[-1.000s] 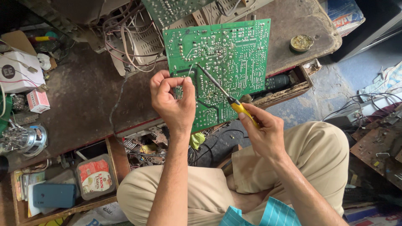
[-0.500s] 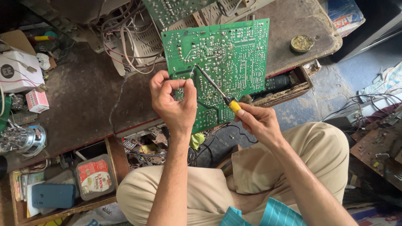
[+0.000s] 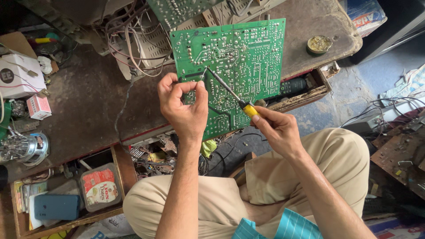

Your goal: The person solders a green circuit board using a soldering iron and solder wire, then uses a screwdriver to scrape or adjust the board surface. The person works while seated on the floor in a cluttered workshop.

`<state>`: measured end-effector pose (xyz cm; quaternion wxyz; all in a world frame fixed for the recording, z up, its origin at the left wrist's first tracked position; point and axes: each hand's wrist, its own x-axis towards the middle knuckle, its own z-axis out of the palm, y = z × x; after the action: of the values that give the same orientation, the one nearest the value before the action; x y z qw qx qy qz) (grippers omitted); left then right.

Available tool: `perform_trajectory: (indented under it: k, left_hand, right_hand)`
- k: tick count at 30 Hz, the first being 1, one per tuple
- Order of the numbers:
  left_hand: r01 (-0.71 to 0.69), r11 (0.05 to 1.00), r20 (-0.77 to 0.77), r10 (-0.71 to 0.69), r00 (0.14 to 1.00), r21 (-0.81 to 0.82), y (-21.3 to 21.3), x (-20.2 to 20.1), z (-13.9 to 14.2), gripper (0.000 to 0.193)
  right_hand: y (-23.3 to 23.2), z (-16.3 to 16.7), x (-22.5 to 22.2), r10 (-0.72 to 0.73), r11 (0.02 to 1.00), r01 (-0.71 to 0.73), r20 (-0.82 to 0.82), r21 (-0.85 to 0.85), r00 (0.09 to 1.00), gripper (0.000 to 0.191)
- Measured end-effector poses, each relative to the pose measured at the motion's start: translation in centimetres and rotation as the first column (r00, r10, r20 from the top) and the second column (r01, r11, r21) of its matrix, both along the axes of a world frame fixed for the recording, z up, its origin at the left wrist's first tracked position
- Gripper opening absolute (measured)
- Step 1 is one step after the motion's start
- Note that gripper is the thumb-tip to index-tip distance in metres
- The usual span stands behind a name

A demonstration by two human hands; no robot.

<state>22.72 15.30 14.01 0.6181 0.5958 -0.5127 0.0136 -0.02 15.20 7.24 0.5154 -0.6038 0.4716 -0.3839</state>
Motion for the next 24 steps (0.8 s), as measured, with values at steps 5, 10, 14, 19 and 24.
perform_trajectory:
  k: [5, 10, 14, 19, 24]
  left_hand:
    - [-0.001, 1.0, -0.009, 0.001, 1.0, 0.003, 0.0, 0.0, -0.1, 0.013]
    - [0.02, 1.0, -0.058, -0.021, 0.998, -0.008, 0.0, 0.1, -0.3, 0.013]
    - [0.02, 1.0, -0.067, -0.021, 0.998, -0.011, 0.1, 0.2, -0.4, 0.013]
    - [0.012, 1.0, -0.064, -0.012, 0.998, -0.005, 0.1, 0.1, -0.3, 0.013]
    - [0.024, 1.0, -0.066, -0.025, 0.997, -0.014, 0.2, 0.0, -0.1, 0.014]
  right_hand:
    - [0.4, 0.9, 0.2, -0.01, 0.999, 0.011, 0.026, -0.044, 1.0, 0.032]
    - [1.5, 2.5, 0.4, -0.157, 0.982, 0.148, -0.076, -0.117, 0.985, 0.031]
    - [2.5, 4.2, 0.5, -0.206, 0.926, 0.146, -0.141, -0.35, 0.968, 0.027]
    - [2.9, 6.4, 1.0, -0.216, 0.891, 0.127, -0.163, -0.436, 0.963, 0.028]
    - [3.9, 8.7, 1.8, -0.278, 0.85, 0.134, -0.218, -0.509, 0.936, 0.026]
